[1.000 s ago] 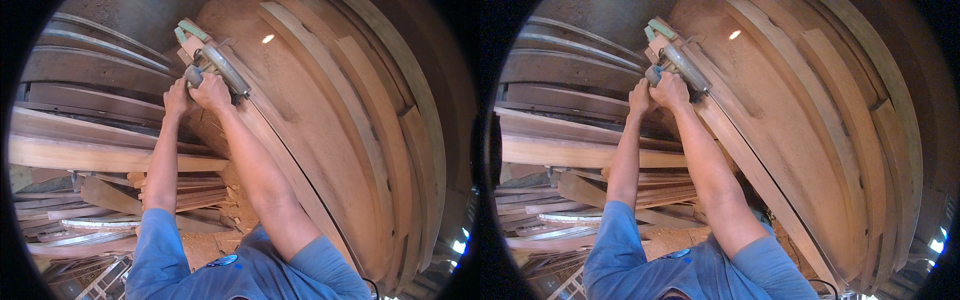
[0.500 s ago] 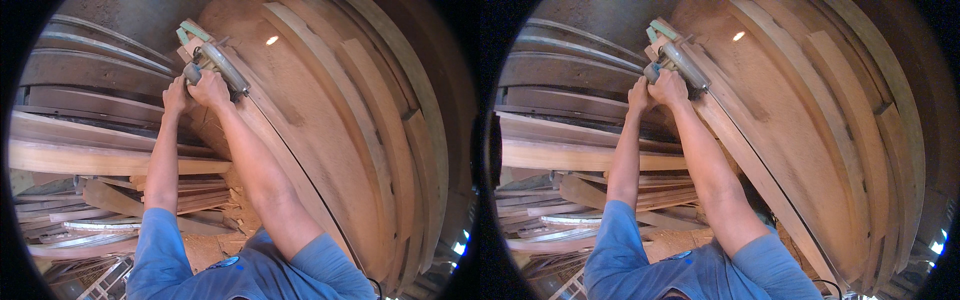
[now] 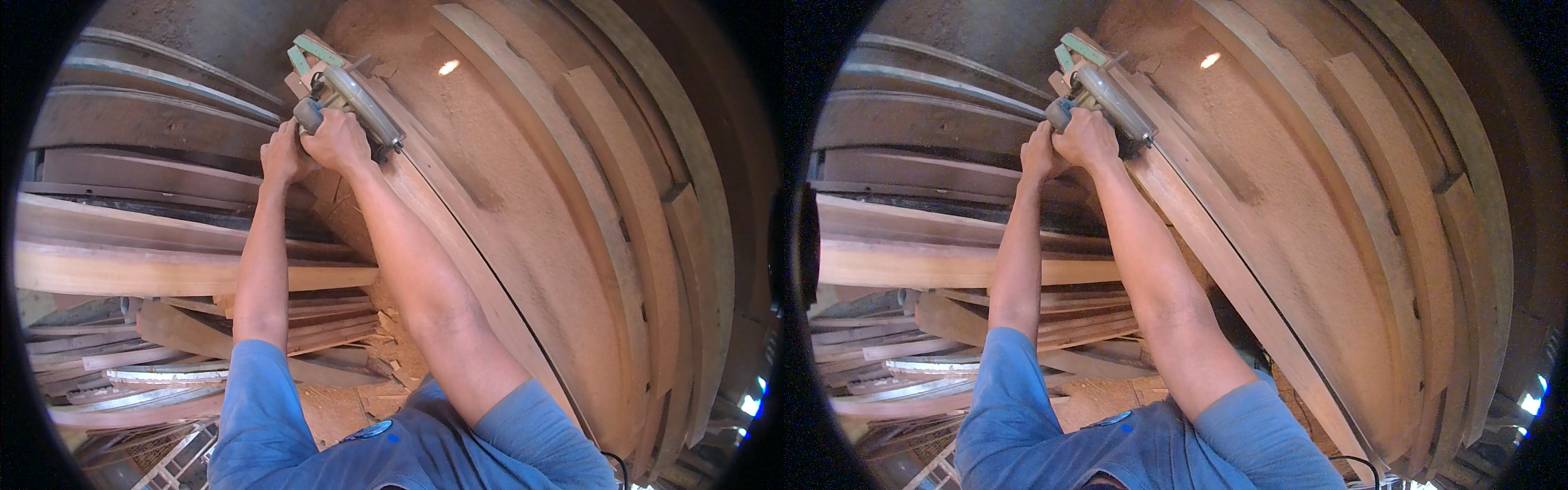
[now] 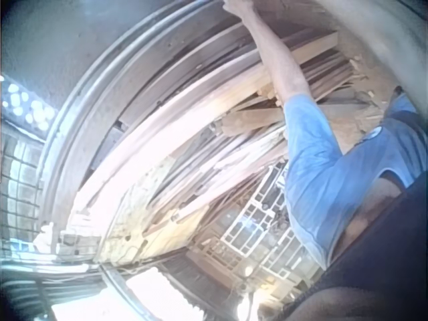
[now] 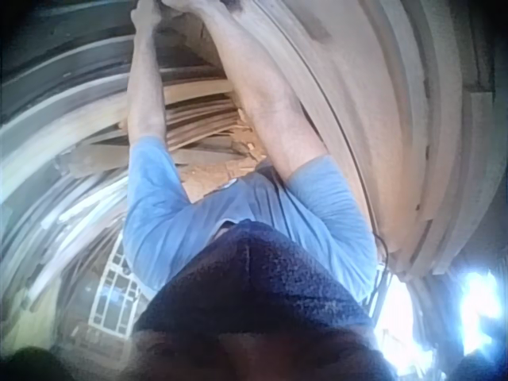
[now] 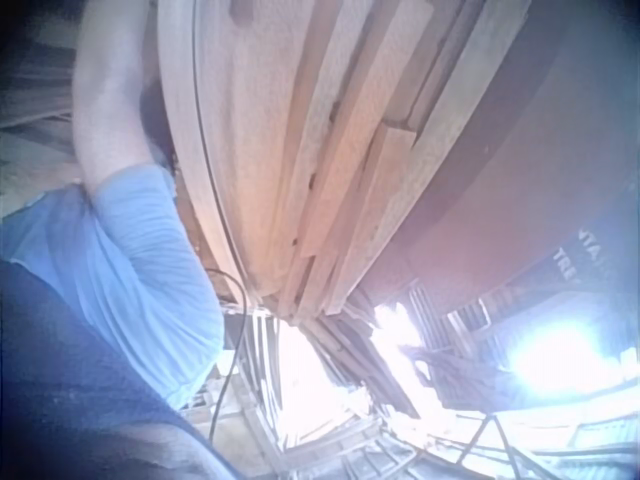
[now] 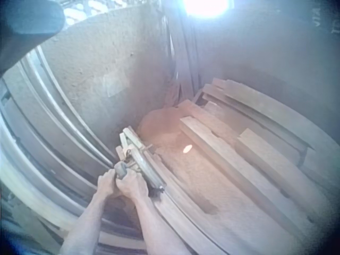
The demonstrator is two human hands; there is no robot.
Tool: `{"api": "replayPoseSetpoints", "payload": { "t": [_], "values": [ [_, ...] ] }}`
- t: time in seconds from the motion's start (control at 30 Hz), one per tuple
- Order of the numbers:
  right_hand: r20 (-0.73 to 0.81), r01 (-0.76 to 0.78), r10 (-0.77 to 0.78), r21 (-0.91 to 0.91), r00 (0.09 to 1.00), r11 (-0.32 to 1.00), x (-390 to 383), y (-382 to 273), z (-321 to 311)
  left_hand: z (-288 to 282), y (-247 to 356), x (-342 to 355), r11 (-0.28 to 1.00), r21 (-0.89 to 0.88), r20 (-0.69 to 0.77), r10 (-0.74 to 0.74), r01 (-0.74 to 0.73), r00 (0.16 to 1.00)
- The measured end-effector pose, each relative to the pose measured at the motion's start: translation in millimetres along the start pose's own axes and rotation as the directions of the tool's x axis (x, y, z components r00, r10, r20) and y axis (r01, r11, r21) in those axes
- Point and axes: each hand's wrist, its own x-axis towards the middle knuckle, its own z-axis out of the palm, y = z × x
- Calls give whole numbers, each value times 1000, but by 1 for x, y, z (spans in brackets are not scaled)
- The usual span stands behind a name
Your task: The person uses a circular saw to cut a long wooden plank, then flips the plank and uses an electric sander to smooth its surface. The person moves the plank on the floor between steps and handles the tools with both hands.
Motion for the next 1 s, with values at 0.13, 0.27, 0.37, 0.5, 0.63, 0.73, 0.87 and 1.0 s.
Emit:
{"api": "replayPoseSetpoints", "payload": {
  "t": [0.13,0.27,0.37,0.5,0.63,0.73,0.87,1.0],
  "values": [
    [-21,14,-14,-2,1000,1000,1,3,2,-1,1,-1,999,-31,-24,20,-21,1000],
    [-6,-9,9,11,1000,1000,-2,1,3,-2,0,-3,999,-27,-20,25,-25,999],
    [-49,13,-12,7,999,1000,-1,4,4,-5,6,-2,1000,-15,-10,3,-3,1000],
    [-52,9,-8,15,999,1000,-2,5,6,-9,10,-4,999,-41,-17,13,-14,1000],
    [-62,15,-13,31,998,999,-1,5,6,-6,7,-2,997,-61,-41,50,-52,998],
    [-74,18,-17,13,997,1000,-4,6,9,3,-5,0,997,-31,-38,73,-74,997],
    [-95,27,-23,33,995,999,1,11,10,12,-11,6,995,-12,-55,94,-94,994],
    [-94,10,-6,47,996,999,4,14,12,24,-25,19,988,-42,-83,145,-149,986]
  ]
}}
